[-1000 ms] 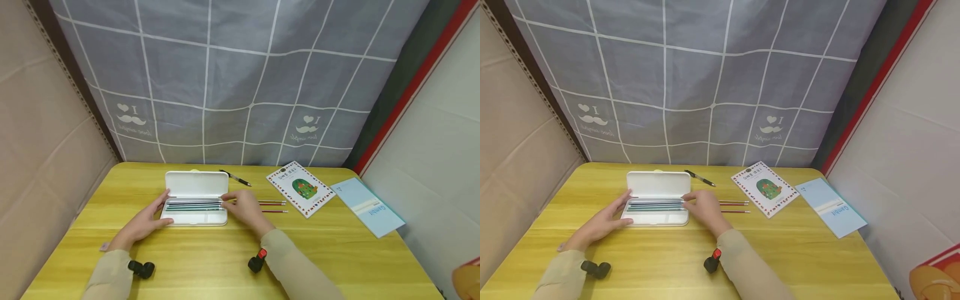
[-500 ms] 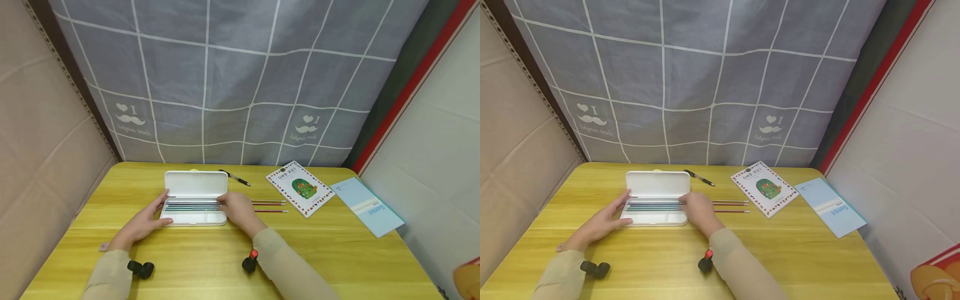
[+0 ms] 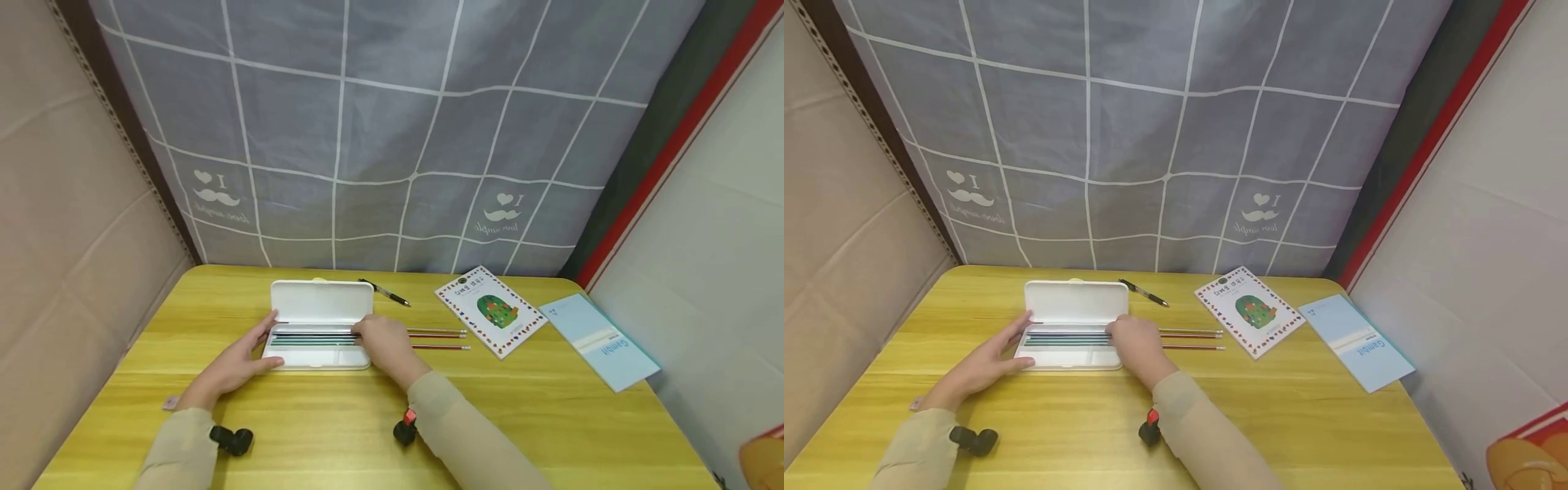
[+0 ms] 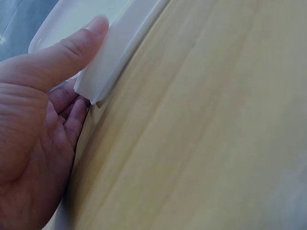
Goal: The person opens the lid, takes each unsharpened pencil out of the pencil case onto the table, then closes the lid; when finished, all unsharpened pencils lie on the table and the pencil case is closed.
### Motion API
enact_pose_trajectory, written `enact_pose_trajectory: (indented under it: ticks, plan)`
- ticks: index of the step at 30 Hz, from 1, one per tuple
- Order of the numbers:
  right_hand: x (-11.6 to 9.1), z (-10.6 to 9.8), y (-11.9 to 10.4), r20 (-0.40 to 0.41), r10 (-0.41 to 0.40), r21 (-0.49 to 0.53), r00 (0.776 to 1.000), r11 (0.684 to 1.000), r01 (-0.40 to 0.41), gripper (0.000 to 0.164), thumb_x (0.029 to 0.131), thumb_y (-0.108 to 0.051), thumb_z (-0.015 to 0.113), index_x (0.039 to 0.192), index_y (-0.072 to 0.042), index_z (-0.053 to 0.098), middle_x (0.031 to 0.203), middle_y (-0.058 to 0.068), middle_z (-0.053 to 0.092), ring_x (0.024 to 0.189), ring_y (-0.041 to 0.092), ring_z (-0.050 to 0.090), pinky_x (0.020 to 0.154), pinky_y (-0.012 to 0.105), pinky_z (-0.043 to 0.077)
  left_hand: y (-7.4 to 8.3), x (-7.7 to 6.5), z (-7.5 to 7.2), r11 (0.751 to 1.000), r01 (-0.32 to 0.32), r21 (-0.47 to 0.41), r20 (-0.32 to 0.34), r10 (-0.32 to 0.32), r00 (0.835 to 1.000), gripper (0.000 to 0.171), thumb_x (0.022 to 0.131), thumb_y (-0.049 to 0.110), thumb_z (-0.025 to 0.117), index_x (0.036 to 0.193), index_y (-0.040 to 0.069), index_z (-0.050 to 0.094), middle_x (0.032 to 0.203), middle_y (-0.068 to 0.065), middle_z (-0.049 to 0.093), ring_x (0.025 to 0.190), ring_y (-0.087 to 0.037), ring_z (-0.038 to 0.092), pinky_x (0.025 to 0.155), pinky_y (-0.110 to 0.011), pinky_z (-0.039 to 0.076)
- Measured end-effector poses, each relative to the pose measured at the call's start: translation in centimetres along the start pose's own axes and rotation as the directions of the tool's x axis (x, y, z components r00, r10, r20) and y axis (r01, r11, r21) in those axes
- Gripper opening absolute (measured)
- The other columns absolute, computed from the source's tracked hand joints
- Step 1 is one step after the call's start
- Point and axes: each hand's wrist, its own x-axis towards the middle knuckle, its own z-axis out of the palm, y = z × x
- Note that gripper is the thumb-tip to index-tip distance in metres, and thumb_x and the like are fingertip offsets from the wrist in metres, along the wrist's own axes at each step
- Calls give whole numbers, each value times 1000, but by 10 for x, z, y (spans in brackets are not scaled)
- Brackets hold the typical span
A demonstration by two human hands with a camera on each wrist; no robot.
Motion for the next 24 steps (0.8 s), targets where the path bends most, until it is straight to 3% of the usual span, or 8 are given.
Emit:
enact_pose_trajectory:
  ticks: [7,12,16,19,24]
  plan:
    - [-1,-2,-2,40,-15,-6,999,1000,16,19,99,-32,73,117,-33,80,99,-6,71,90,13,69,66,33,58,-1,-1,0,1000,-14,0,-2,14,1000,99,95,31,79,170,18,14,166,-27,30,152,-49,27,119,-72,18]
    - [-5,0,1,2,21,157,1000,987,-21,19,98,-29,76,115,-29,82,102,-6,71,92,12,69,75,30,58,0,-1,1,1000,8,-1,6,-8,1000,100,95,35,78,170,19,14,167,-26,29,153,-48,26,120,-71,17]
    - [-8,5,5,-42,74,318,996,946,-57,19,94,-26,80,113,-23,84,103,-5,72,92,13,68,78,29,58,0,-1,1,1000,20,4,7,-20,1000,100,95,35,78,170,20,13,167,-26,28,153,-49,25,120,-72,16]
    - [-10,9,9,-66,124,431,990,899,-84,17,94,-23,81,110,-20,84,104,-4,74,91,13,68,79,29,57,-1,-1,1,1000,29,4,9,-29,1000,101,95,36,78,170,21,12,168,-25,28,154,-48,24,120,-72,15]
    - [-14,10,15,-125,187,538,974,838,-92,10,94,-18,81,103,-18,84,104,-3,77,92,13,69,79,30,58,-2,0,3,999,32,5,7,-32,999,101,95,36,78,170,22,11,168,-25,28,154,-49,23,120,-73,14]
